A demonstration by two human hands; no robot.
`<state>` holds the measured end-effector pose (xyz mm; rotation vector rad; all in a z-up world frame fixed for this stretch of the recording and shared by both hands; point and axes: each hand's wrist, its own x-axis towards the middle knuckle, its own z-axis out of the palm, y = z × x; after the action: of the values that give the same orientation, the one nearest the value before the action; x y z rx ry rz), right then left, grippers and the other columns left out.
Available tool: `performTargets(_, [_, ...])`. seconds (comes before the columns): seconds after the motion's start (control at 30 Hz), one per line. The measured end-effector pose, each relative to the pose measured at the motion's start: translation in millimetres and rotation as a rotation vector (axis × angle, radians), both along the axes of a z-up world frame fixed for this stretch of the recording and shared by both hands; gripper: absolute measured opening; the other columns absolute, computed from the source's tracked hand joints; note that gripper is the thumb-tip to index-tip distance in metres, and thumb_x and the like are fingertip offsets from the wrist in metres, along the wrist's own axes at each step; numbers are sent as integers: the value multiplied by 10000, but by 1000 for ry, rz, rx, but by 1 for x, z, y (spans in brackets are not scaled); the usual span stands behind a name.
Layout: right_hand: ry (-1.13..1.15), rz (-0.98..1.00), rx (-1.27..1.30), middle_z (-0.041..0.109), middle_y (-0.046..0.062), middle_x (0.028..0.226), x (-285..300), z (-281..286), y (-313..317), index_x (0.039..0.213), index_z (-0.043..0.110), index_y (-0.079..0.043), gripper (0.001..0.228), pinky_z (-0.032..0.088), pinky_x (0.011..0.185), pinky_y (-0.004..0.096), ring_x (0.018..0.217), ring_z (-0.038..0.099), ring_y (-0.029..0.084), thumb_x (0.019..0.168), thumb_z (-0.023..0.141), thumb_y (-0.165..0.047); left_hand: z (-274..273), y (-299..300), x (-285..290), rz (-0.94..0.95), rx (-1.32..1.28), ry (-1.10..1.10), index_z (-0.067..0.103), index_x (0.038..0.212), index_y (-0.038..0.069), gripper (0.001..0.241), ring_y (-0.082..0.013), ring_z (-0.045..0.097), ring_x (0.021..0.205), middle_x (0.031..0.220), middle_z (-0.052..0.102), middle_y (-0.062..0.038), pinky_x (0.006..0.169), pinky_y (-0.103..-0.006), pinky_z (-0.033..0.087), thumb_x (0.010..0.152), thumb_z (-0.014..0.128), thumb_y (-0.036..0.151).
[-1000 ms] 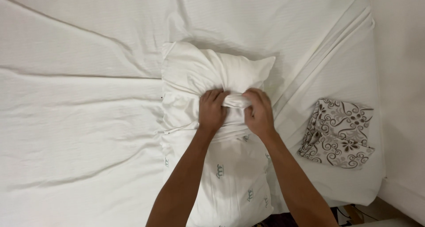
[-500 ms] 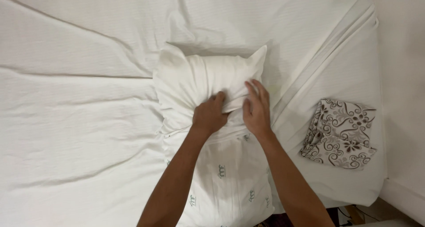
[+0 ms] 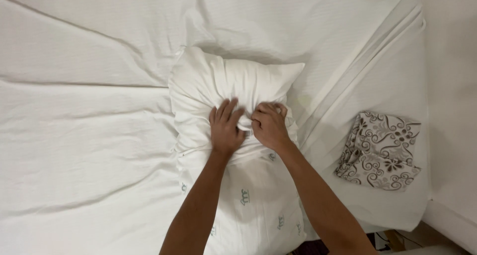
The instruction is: The person places a pillow on a bed and inserts it into a white pillowcase. They pull the fabric over the pillow, tuck in the corners, and smooth the case. Finally, they place the finished pillow on the bed and put a folded cloth into a drawer.
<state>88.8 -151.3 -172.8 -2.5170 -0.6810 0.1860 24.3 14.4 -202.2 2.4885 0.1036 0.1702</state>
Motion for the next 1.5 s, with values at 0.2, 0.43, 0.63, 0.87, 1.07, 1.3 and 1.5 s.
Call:
performTargets(0.2, [4,-259,182,545,147,1341,14,-3,15,1253,596,-54,259,358,1153,572,1287,486,318,1023,565,-168,-19,1,-8,343,-329,170,725,1028,9,249,-423,685,961,994,730,-227,951,-478,515,882,584,153])
performTargets(0.43, [124,-184,-138,191,175,1644,27,-38,22,1518,386,-50,628,78,1195,707,1546,126,387,999,557,-359,-76,18,11,348,-625,631,768,979,-17,326,-398,715,905,944,759,-250,852,-445,527,901,663,282])
performTargets(0.63, [500,-154,-504,9,13,1733,59,-65,18,1624,208,-207,645,29,1158,772,1593,-61,270,1039,296,-464,-35,-4,16,256,-652,643,777,1075,39,395,-325,718,935,1010,761,-198,884,-391,522,918,679,389])
performTargets(0.87, [525,-187,-497,-74,-19,1734,74,-91,9,1650,86,-245,646,-13,1187,727,1585,-119,240,1060,199,-480,-6,-11,26,164,-594,521,675,1243,34,385,-345,685,1037,1131,718,-206,940,-402,519,985,615,314])
performTargets(1.07, [483,-240,-418,-72,-28,1743,74,-95,3,1655,75,-267,628,-11,1205,709,1593,-94,235,1074,171,-486,23,38,34,183,-124,-8,663,1300,76,361,-363,618,1230,1342,667,-192,1046,-469,485,940,665,106])
performTargets(1.3, [470,-289,-341,-50,-40,1743,72,-79,2,1658,58,-323,620,-16,1214,697,1594,-71,222,1077,189,-492,-7,111,8,362,-133,-154,747,1089,69,138,-279,656,1004,1078,739,-114,874,-395,563,953,729,63])
performTargets(1.5, [374,-402,-184,175,2,1703,72,-27,9,1599,279,-288,545,46,1191,697,1568,122,249,1070,351,-399,-5,130,2,376,-335,-227,692,1057,-5,81,-277,696,905,1003,709,-137,798,-365,577,1001,635,6])
